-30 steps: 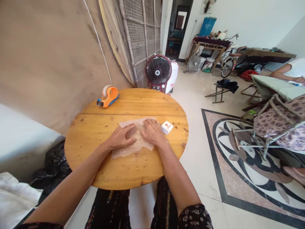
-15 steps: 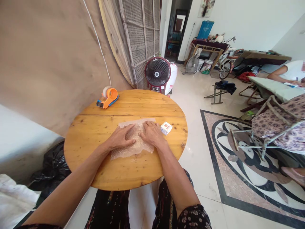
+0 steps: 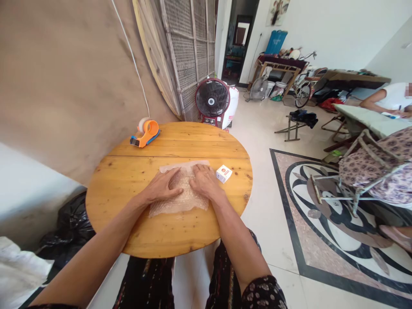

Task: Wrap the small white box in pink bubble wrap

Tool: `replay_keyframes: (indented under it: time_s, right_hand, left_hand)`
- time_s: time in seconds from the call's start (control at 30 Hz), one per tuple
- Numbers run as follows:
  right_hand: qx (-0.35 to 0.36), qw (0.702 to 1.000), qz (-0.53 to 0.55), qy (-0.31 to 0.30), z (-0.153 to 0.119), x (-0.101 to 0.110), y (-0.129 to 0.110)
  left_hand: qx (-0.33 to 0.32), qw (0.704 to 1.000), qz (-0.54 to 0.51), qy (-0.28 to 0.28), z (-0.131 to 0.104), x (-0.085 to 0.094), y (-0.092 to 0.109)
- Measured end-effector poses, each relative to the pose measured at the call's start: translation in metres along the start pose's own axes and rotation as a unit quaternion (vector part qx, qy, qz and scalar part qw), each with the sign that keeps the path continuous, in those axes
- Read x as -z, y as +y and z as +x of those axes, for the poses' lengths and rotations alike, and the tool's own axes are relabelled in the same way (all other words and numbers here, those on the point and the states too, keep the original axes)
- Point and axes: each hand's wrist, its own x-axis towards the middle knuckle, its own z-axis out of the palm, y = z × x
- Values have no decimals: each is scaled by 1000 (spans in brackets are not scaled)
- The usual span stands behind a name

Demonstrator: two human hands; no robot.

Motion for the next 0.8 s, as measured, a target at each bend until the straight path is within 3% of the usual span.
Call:
replay_keyframes:
  time_s: [0.3, 0.6, 0.8]
  right_hand:
    - [-13, 998, 35, 41, -2, 6, -9]
    - [-38, 998, 35, 22, -14, 8, -6]
    - [-14, 989, 93, 117, -32, 22, 1]
  left_hand:
    - [-2, 1000, -25, 6, -1, 0, -1]
    - [-26, 999, -36, 30, 0, -2, -3]
    - [-15, 1000, -22, 14, 0, 0, -1]
